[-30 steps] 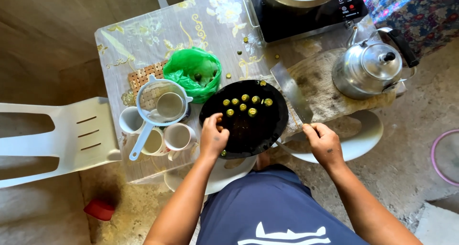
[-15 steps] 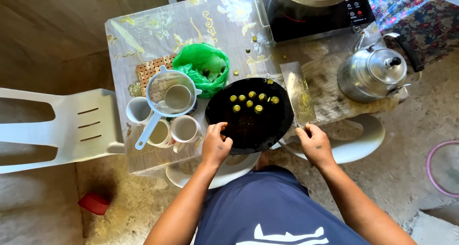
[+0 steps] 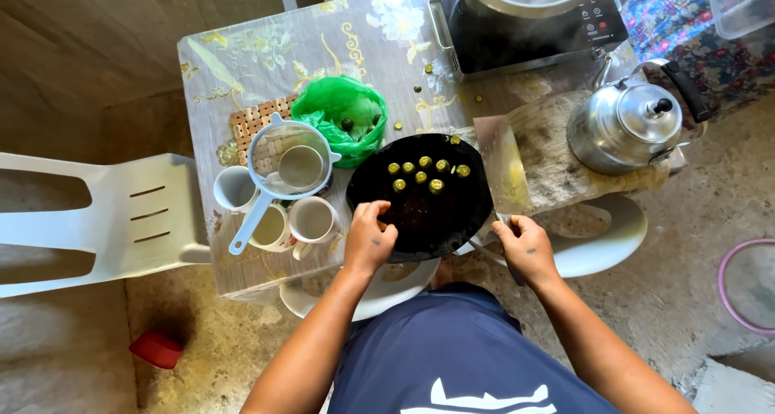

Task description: Cutting small green fruits (calamansi) in a pan using a cleaver and a skewer.

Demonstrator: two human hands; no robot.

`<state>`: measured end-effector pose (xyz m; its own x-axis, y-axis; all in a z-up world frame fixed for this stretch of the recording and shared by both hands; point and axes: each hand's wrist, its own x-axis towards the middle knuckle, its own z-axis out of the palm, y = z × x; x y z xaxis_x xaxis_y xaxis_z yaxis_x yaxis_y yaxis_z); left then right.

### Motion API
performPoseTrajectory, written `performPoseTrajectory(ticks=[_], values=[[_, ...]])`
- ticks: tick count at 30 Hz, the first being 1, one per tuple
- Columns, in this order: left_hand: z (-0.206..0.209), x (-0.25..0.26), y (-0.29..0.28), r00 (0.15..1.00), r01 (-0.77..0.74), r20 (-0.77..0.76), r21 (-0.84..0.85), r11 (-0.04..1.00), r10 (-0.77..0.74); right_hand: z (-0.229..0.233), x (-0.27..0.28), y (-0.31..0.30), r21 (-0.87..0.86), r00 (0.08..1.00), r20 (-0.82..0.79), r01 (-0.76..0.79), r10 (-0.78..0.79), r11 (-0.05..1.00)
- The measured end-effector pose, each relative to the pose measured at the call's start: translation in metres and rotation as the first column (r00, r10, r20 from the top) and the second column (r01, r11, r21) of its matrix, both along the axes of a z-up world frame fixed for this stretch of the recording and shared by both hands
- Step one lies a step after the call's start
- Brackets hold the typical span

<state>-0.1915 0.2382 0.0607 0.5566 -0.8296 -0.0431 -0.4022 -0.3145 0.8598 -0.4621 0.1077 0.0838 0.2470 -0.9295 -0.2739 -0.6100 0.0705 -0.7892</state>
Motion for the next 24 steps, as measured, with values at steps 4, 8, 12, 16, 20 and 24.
performPoseTrajectory(ticks=[4,8,12,16,20,24], values=[[0.004,0.008,-0.017,1.000,-0.015,-0.014,-0.040,0.999,0.015,0.003,-0.002,-0.003,-0.046,0.998,0.056,-0.013,0.015,0.999],[-0.002,0.014,-0.031,1.000,-0.020,0.000,-0.044,0.999,0.020,0.012,-0.003,-0.005,-0.027,0.998,0.058,-0.007,0.009,1.000],[0.013,0.016,-0.047,0.993,-0.021,0.118,0.045,0.999,0.016,0.008,-0.010,-0.008,-0.057,0.999,0.015,-0.048,0.049,0.997],[0.020,0.022,-0.070,0.937,0.069,0.330,0.155,0.985,-0.118,0.021,-0.008,-0.008,-0.061,0.998,0.035,-0.056,0.058,0.997],[0.026,0.024,-0.084,0.905,0.103,0.359,0.338,0.936,-0.229,0.027,-0.008,-0.011,0.051,0.999,0.047,-0.017,0.015,0.999],[0.027,0.023,-0.087,0.856,0.109,0.427,0.401,0.909,-0.291,0.024,-0.014,-0.014,-0.023,0.999,0.031,-0.035,0.036,0.999]])
